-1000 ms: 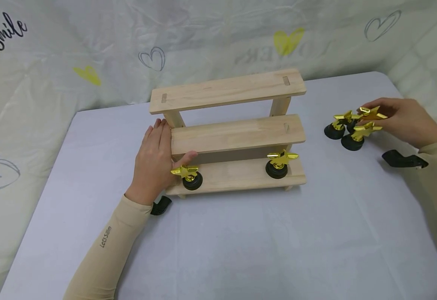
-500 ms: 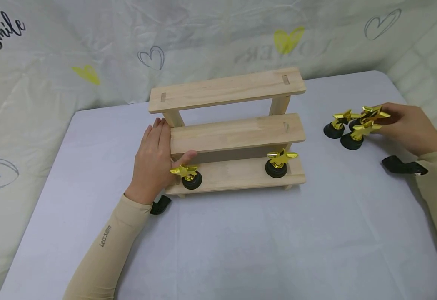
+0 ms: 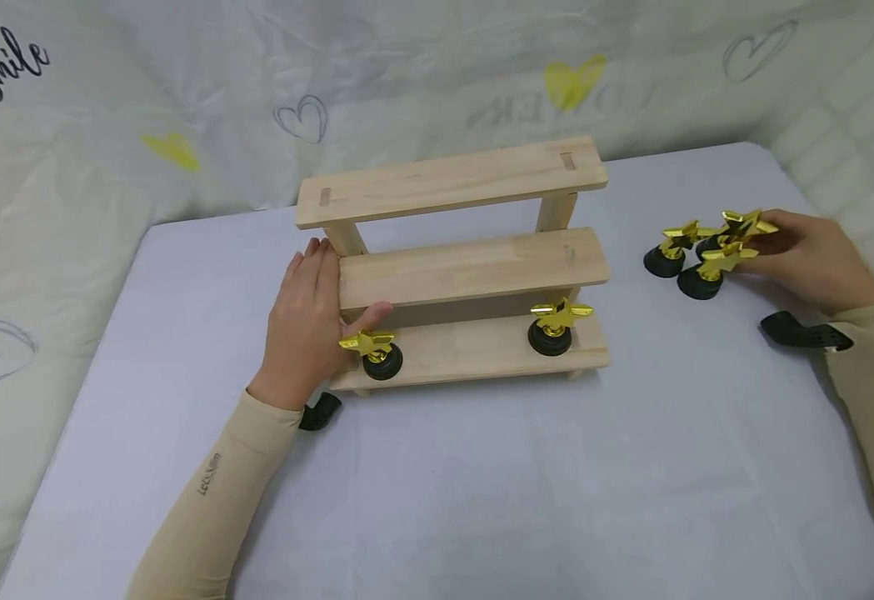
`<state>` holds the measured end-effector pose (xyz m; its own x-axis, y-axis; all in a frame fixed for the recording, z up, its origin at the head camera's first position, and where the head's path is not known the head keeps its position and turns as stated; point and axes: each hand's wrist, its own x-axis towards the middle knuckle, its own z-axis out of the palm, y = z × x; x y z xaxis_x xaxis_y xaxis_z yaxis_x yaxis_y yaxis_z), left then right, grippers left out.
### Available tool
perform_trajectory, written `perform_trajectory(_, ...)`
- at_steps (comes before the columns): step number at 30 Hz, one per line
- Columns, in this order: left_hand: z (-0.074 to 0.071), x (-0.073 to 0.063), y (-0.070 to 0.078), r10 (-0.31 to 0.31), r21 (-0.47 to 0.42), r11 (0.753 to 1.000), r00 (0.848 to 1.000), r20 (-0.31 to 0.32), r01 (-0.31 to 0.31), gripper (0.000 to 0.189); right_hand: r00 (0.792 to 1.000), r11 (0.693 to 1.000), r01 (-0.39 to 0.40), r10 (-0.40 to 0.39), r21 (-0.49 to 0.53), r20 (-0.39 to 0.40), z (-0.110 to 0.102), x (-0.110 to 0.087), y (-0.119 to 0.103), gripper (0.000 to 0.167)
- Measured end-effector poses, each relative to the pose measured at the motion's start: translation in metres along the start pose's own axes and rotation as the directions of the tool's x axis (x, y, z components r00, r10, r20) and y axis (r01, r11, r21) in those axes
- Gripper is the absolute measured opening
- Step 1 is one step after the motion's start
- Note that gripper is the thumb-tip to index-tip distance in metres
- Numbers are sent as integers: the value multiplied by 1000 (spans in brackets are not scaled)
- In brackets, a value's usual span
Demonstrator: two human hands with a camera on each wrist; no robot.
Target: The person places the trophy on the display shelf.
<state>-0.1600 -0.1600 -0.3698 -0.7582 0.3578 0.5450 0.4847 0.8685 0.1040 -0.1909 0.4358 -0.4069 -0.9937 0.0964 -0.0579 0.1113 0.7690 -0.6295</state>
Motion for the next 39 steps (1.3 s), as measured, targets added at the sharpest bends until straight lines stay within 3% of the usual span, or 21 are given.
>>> perform_trajectory(6,-2,0,-2,7,11,1000,1000,-15,-7,107,999,999,-5,7,50,-48,2,2,-3,57)
perform_trajectory(12,-3,-1,-3,3,11,1000,1000,-20,-2,107,994,985,-26,44,173,-103,6,2,-10,35)
perform_trajectory(23,-6,-4,-3,-15,13,1000,1000,-11,15,108,983,969,-79,115,236,-143,11,1,-12,38)
perform_trajectory(39,-6,-4,-3,-22,18,1000,1000,2,22,111,981,956,-27,82,292,-178,10,0,-16,36)
